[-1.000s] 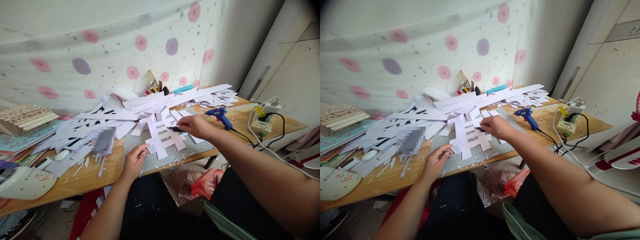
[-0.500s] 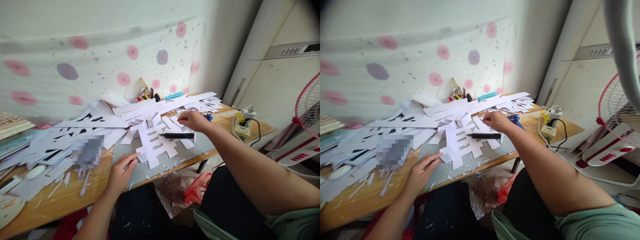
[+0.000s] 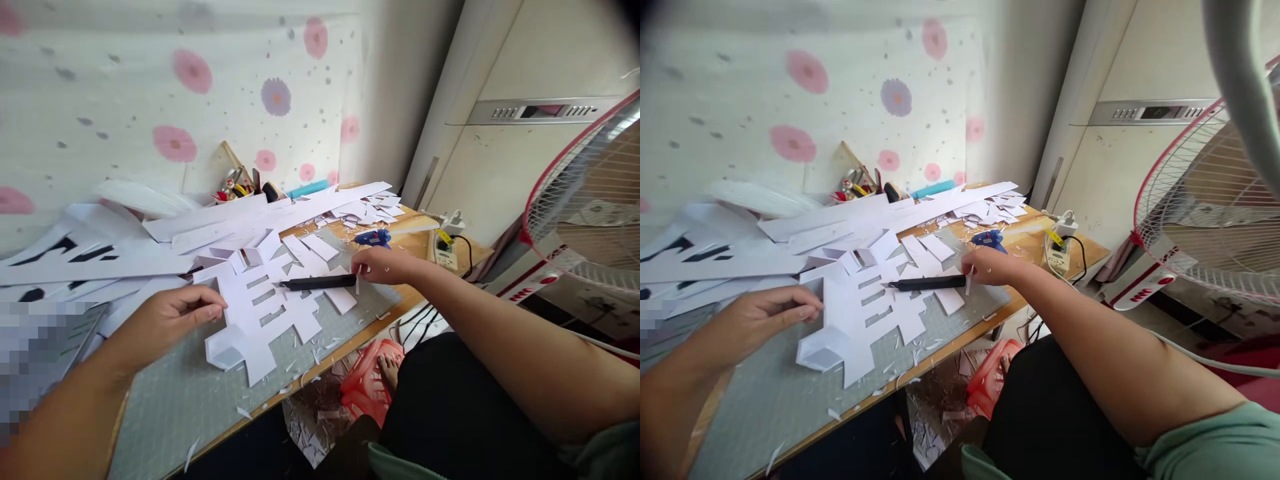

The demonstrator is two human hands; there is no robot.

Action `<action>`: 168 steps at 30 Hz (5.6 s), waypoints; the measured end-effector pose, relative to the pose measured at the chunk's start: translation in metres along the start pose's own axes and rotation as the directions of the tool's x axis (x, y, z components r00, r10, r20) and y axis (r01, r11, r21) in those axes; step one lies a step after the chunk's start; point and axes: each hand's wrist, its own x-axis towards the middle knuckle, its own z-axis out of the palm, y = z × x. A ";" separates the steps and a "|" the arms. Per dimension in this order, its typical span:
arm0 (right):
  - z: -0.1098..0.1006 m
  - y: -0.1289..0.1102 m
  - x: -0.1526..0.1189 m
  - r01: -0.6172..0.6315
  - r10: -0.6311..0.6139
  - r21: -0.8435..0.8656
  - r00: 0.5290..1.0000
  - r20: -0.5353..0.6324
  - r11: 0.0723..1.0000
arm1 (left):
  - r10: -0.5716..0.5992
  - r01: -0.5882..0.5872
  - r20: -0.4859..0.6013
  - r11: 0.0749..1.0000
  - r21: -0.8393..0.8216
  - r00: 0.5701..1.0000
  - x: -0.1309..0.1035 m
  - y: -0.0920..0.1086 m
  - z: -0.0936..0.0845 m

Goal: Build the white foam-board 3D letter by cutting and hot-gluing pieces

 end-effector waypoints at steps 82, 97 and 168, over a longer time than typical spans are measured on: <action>0.101 -0.182 0.023 0.595 -0.436 0.142 0.711 -0.552 0.791 | -0.088 0.228 0.467 0.941 -0.251 0.880 -0.012 -0.011 0.006; 0.082 -0.191 0.026 0.616 -0.428 0.080 0.629 -0.649 0.784 | -0.013 0.170 0.452 0.936 -0.309 0.892 -0.010 -0.014 0.007; 0.101 -0.193 0.035 0.412 -0.250 0.506 0.900 -0.358 0.758 | -0.077 0.290 0.589 0.916 -0.278 0.805 -0.011 -0.016 0.003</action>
